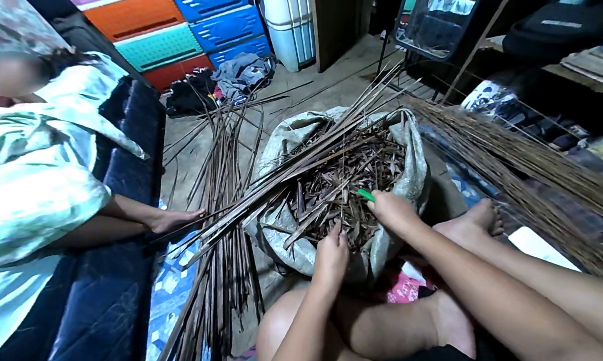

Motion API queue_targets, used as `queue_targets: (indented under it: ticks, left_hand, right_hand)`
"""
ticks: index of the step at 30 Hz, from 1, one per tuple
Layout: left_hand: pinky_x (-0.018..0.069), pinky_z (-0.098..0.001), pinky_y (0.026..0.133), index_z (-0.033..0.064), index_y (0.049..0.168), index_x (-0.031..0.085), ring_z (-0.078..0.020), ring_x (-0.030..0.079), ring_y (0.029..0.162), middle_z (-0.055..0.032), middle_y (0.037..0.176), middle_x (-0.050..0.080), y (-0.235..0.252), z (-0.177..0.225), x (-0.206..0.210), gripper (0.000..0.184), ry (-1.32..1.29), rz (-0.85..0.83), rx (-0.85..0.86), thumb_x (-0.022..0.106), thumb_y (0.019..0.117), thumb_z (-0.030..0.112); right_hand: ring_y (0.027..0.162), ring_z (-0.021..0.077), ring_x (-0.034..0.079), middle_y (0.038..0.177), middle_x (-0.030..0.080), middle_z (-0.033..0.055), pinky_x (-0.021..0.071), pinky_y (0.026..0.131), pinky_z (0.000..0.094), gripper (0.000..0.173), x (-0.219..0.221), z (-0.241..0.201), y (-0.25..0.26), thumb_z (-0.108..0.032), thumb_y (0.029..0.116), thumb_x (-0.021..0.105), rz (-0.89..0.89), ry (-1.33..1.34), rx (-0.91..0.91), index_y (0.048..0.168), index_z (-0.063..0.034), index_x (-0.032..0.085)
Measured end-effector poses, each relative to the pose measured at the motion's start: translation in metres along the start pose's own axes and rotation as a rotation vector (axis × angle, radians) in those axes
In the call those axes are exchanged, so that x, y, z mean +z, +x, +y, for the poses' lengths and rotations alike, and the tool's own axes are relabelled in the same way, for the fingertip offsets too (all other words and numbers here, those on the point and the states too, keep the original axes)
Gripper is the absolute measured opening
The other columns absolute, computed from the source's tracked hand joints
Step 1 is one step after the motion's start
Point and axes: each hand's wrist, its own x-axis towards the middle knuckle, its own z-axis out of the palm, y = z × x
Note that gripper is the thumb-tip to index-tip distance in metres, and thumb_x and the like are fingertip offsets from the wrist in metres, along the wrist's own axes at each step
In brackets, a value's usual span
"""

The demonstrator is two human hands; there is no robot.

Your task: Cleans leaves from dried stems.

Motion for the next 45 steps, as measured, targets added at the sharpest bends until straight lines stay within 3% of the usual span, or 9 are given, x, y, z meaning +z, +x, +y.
queue_targets:
  ticks: [10, 17, 22, 26, 28, 34, 38, 42, 45]
  left_hand:
    - [0.0321, -0.0164, 0.034, -0.0004, 0.095, 0.056, -0.0016, 0.041, 0.033, -0.0043, 0.054, 0.061, -0.003, -0.002, -0.006, 0.035, -0.743, -0.141, -0.011, 0.031, 0.1123, 0.015]
    - [0.0289, -0.0161, 0.031, -0.0075, 0.139, 0.055, -0.0003, 0.035, 0.031, -0.0009, 0.047, 0.052, -0.004, -0.002, -0.013, 0.048, -0.965, -0.261, -0.050, 0.021, 0.1124, 0.015]
    - [0.0300, -0.0157, 0.033, -0.0065, 0.138, 0.055, 0.0000, 0.036, 0.032, -0.0022, 0.050, 0.055, -0.001, -0.004, -0.011, 0.047, -0.940, -0.321, -0.015, 0.022, 0.1123, 0.015]
    - [0.0383, -0.0167, 0.036, -0.0046, 0.140, 0.051, -0.0021, 0.045, 0.036, -0.0067, 0.063, 0.065, -0.006, 0.002, -0.007, 0.037, -0.802, -0.307, 0.004, 0.035, 0.1116, 0.013]
    - [0.0414, -0.0186, 0.038, -0.0024, 0.130, 0.055, -0.0037, 0.048, 0.038, -0.0062, 0.069, 0.068, -0.008, 0.004, -0.005, 0.029, -0.636, -0.242, -0.011, 0.041, 0.1117, 0.015]
    - [0.0467, -0.0254, 0.049, 0.0014, 0.143, 0.053, -0.0080, 0.054, 0.050, -0.0027, 0.072, 0.065, 0.001, 0.000, -0.005, 0.040, -0.240, -0.068, 0.028, 0.034, 0.1135, 0.022]
    - [0.0515, -0.0377, 0.065, -0.0013, 0.104, 0.063, -0.0179, 0.059, 0.065, -0.0086, 0.077, 0.060, -0.001, 0.002, -0.005, 0.033, -0.040, 0.024, 0.013, 0.036, 0.1102, 0.017]
    - [0.0543, -0.0436, 0.074, -0.0019, 0.117, 0.063, -0.0250, 0.065, 0.075, -0.0144, 0.085, 0.065, 0.000, 0.004, -0.003, 0.036, 0.055, 0.058, 0.037, 0.035, 0.1120, 0.020]
    - [0.0559, -0.0452, 0.081, 0.0008, 0.148, 0.050, -0.0276, 0.068, 0.081, -0.0189, 0.096, 0.070, 0.001, 0.002, -0.001, 0.044, 0.042, 0.036, 0.052, 0.034, 0.1133, 0.022]
  right_hand:
    - [0.103, 0.0426, 0.069, 0.104, 0.070, 0.0244, 0.0517, 0.086, 0.0613, 0.033, 0.023, 0.001, -0.050, -0.027, 0.1078, 0.048, -0.083, 0.029, -0.302, 0.117, 0.0010, 0.063]
    - [0.114, 0.0427, 0.066, 0.116, 0.068, 0.0259, 0.0498, 0.094, 0.0621, 0.037, 0.009, 0.014, 0.002, -0.028, 0.1099, 0.043, 0.026, 0.107, -0.069, 0.125, 0.0005, 0.061]
    - [0.084, 0.0204, 0.057, 0.098, 0.062, 0.0135, 0.0475, 0.080, 0.0409, 0.037, 0.002, 0.010, 0.002, -0.029, 0.1117, 0.045, -0.010, 0.587, -0.254, 0.123, 0.0010, 0.062]
    - [0.054, 0.0056, 0.042, 0.072, 0.046, -0.0019, 0.0392, 0.052, 0.0225, 0.025, 0.006, -0.003, 0.011, -0.024, 0.1109, 0.047, -0.064, 0.901, -0.211, 0.114, -0.0022, 0.060]
    - [0.059, 0.0078, 0.045, 0.076, 0.049, 0.0006, 0.0412, 0.057, 0.0252, 0.028, 0.003, -0.006, 0.017, -0.024, 0.1116, 0.046, 0.003, 0.857, -0.188, 0.116, -0.0012, 0.062]
    - [0.098, 0.0392, 0.067, 0.101, 0.068, 0.0220, 0.0506, 0.085, 0.0604, 0.034, -0.005, -0.012, -0.034, -0.029, 0.1083, 0.046, -0.091, 0.171, -0.291, 0.118, -0.0015, 0.063]
    - [0.110, 0.0430, 0.068, 0.113, 0.070, 0.0242, 0.0514, 0.091, 0.0614, 0.036, 0.005, -0.018, -0.070, -0.029, 0.1096, 0.044, -0.196, -0.068, -0.273, 0.129, -0.0027, 0.061]
    - [0.114, 0.0438, 0.067, 0.118, 0.069, 0.0250, 0.0521, 0.092, 0.0607, 0.037, 0.014, -0.023, -0.061, -0.030, 0.1102, 0.046, -0.104, -0.115, -0.217, 0.130, -0.0009, 0.058]
    - [0.117, 0.0445, 0.066, 0.122, 0.068, 0.0259, 0.0519, 0.094, 0.0619, 0.039, 0.016, -0.022, -0.029, -0.030, 0.1102, 0.045, -0.023, -0.077, -0.107, 0.131, 0.0002, 0.058]
